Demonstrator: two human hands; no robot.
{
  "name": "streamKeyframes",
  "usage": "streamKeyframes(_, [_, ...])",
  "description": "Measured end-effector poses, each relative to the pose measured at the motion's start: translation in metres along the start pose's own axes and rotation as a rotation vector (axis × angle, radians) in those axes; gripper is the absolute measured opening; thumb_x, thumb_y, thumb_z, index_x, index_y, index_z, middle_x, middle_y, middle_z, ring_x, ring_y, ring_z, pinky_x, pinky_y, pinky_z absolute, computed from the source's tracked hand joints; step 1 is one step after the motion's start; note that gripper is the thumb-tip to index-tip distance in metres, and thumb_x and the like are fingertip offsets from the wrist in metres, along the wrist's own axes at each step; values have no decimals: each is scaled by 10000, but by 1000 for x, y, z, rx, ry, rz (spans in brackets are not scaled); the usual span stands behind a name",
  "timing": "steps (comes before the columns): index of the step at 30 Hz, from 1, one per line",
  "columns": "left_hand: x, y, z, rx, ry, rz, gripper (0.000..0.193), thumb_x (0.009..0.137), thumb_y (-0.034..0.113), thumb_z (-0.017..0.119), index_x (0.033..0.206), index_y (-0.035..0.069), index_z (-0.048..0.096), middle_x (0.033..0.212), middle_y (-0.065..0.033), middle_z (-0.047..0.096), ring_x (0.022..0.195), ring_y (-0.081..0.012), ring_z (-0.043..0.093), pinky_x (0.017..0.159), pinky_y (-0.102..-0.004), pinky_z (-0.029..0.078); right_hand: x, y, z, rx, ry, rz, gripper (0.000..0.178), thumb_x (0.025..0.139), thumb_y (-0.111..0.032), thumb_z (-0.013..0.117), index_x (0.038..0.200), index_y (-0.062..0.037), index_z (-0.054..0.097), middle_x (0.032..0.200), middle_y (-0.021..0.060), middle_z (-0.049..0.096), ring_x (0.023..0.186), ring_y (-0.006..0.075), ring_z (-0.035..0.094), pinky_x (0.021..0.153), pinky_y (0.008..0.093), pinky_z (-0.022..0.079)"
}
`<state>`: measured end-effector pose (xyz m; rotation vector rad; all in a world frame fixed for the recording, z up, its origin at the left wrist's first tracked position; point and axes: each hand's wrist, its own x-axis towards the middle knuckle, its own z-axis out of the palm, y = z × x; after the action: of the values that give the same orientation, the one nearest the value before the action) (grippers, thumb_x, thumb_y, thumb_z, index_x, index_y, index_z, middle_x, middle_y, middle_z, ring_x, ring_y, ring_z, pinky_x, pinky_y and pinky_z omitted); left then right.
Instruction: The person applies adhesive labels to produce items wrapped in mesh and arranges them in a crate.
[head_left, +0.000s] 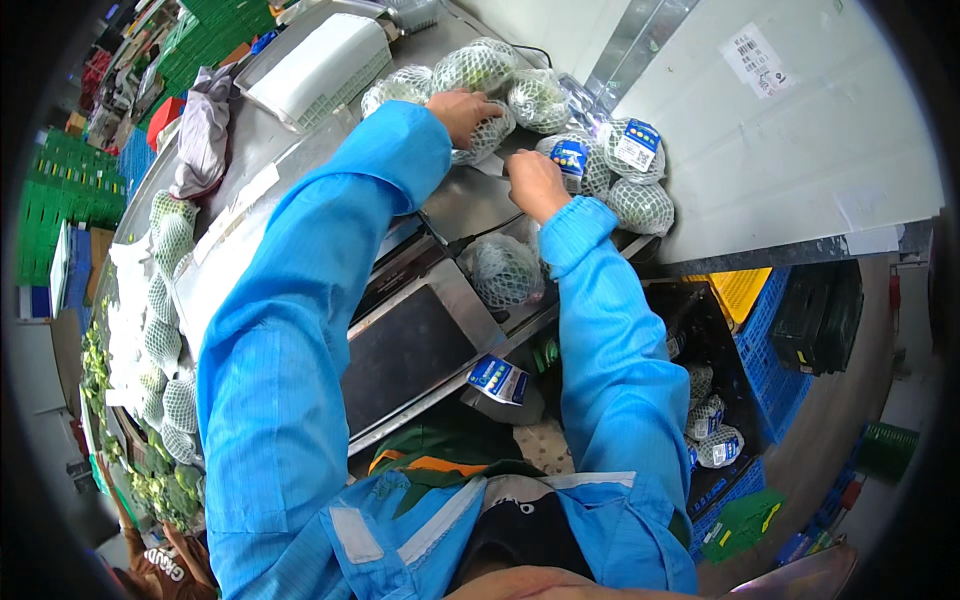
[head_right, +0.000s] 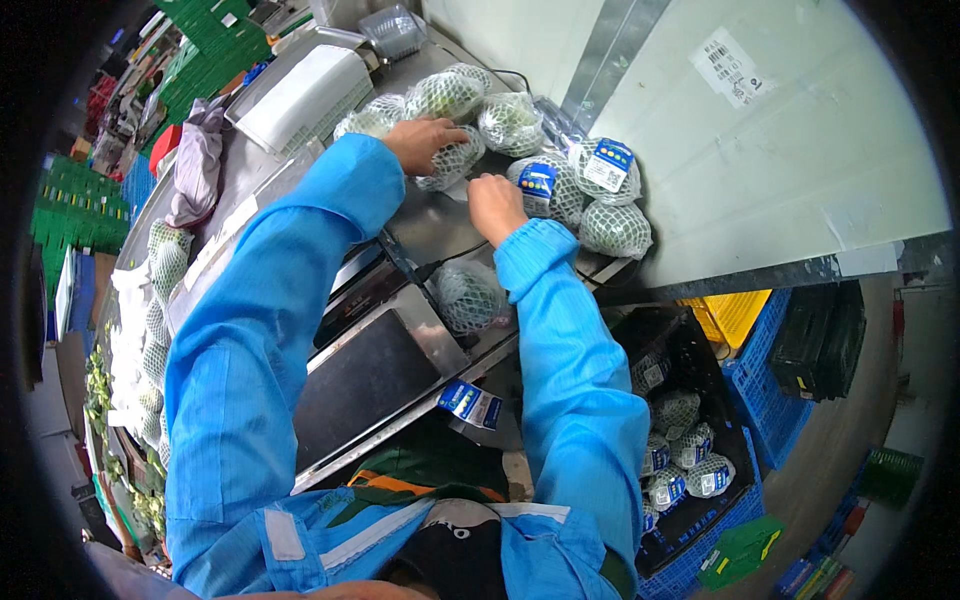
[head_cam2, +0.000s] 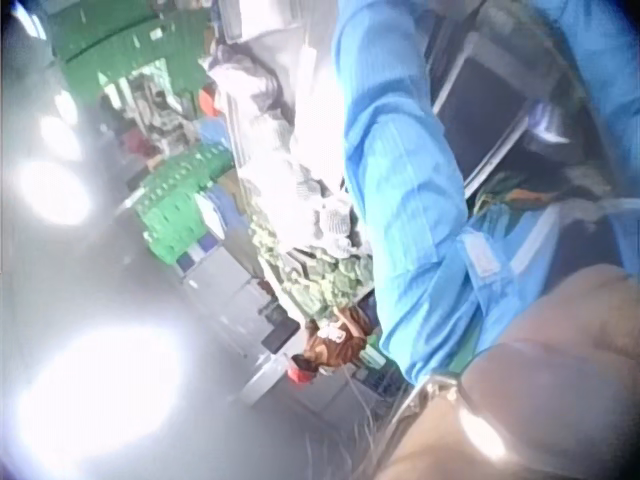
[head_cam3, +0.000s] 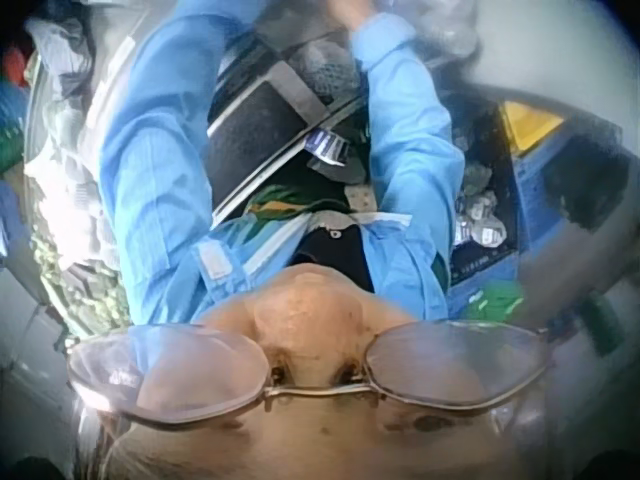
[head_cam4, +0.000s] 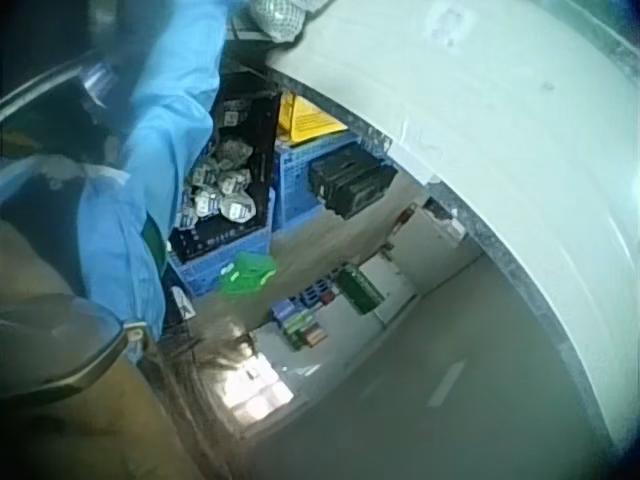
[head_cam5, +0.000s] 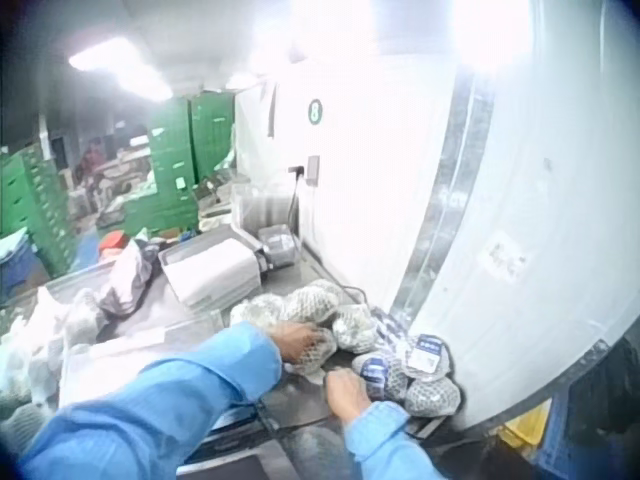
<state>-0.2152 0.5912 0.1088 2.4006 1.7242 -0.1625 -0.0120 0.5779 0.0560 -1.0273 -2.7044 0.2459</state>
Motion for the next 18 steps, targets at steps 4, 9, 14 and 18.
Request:
streamKeyframes(4, [4,-4,-3,-17,-47,21,861,577,197,781,1366,229,436,1363,-109,429,1230,-351,438,900,-458,493,-19,3,-13,-22,-2,8,113,672,21,604,746,-26,675,864,177,624,857,367,623,736,458,517])
streamKeyframes(9, [-6,28,8,121,66,-37,1041,489,289,850,1407,206,367,1277,-140,452,1178,-378,450,883,-497,494,-30,0,-3,-35,71,16,90,724,-9,584,735,-29,670,872,158,609,887,345,608,735,448,518])
streamKeyframes(14, [-8,19,-4,-35,175,-1,943,513,278,832,1355,180,420,1191,-126,501,1118,-354,490,879,-475,489,-61,9,-32,-17,120,46,98,721,-13,596,745,-49,683,867,151,608,896,332,592,769,436,502])
streamKeyframes(18, [-16,29,-6,-1,101,-76,954,513,294,836,1361,186,415,1198,-127,513,1145,-348,485,915,-445,473,-129,4,-100,171,191,154,182,741,-15,633,912,-48,685,892,121,620,881,335,592,759,432,493])
